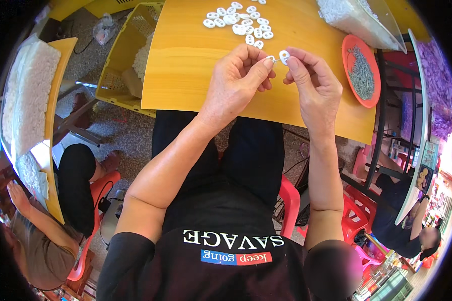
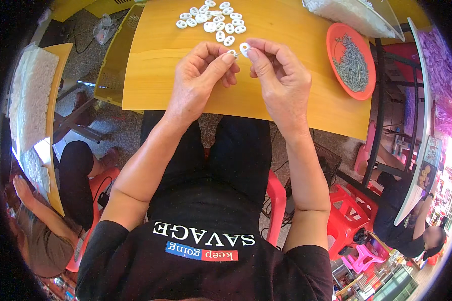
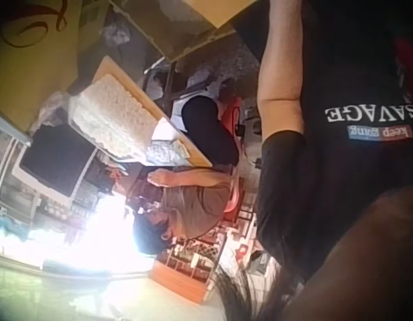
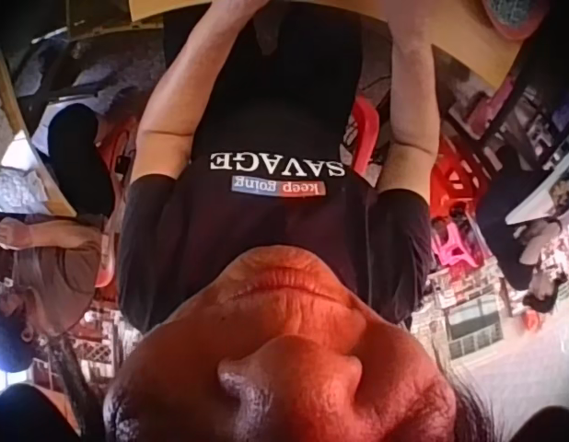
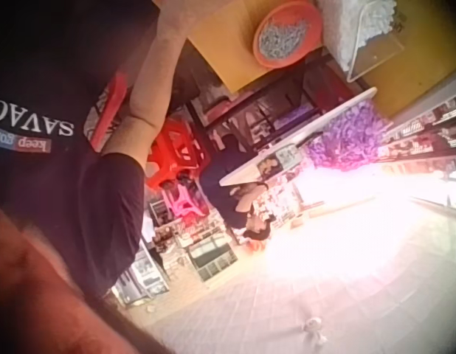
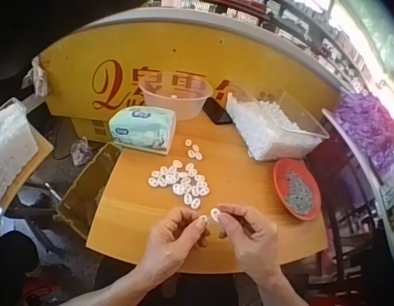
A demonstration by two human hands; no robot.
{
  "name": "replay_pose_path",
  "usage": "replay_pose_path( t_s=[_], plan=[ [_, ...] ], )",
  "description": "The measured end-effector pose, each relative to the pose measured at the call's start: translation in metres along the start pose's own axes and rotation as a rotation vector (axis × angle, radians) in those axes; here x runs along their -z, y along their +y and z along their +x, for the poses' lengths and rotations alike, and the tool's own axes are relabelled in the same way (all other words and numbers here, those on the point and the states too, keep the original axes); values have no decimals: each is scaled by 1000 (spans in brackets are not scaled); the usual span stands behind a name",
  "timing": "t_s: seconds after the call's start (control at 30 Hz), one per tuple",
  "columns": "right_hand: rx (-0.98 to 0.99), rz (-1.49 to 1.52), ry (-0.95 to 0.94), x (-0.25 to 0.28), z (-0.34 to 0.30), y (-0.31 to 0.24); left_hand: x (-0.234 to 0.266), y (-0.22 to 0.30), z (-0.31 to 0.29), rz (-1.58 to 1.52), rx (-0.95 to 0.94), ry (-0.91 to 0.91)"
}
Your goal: The recorder manually assembles small white plastic components by inserting tiny metal rings into them.
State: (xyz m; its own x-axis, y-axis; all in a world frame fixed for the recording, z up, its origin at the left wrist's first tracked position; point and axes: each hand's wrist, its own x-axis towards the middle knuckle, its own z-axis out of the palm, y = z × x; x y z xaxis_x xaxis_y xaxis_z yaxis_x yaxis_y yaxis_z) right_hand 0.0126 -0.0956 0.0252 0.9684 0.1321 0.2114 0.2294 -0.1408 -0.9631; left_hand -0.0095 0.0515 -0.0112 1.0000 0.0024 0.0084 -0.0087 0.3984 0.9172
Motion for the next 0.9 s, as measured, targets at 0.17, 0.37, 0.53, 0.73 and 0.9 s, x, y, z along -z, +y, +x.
replay_pose_path(
  t_s=[0.17, 0.37, 0.53, 0.73, 0.9],
  plan=[
    [23, -88, -17, -3, -2, 4, -1, 0, 1, -11, -4, 1],
    [16, -20, 40, -9, -2, 6, 0, -2, 3, -89, 8, 23],
    [-22, 115, 38, -12, -1, 6, 2, -1, 3, -128, 17, 20],
    [15, 121, 52, -18, -2, 6, 2, -1, 2, -148, 19, 27],
    [35, 66, 44, -19, -5, 7, 1, 0, 2, -101, -1, 45]
  ],
)
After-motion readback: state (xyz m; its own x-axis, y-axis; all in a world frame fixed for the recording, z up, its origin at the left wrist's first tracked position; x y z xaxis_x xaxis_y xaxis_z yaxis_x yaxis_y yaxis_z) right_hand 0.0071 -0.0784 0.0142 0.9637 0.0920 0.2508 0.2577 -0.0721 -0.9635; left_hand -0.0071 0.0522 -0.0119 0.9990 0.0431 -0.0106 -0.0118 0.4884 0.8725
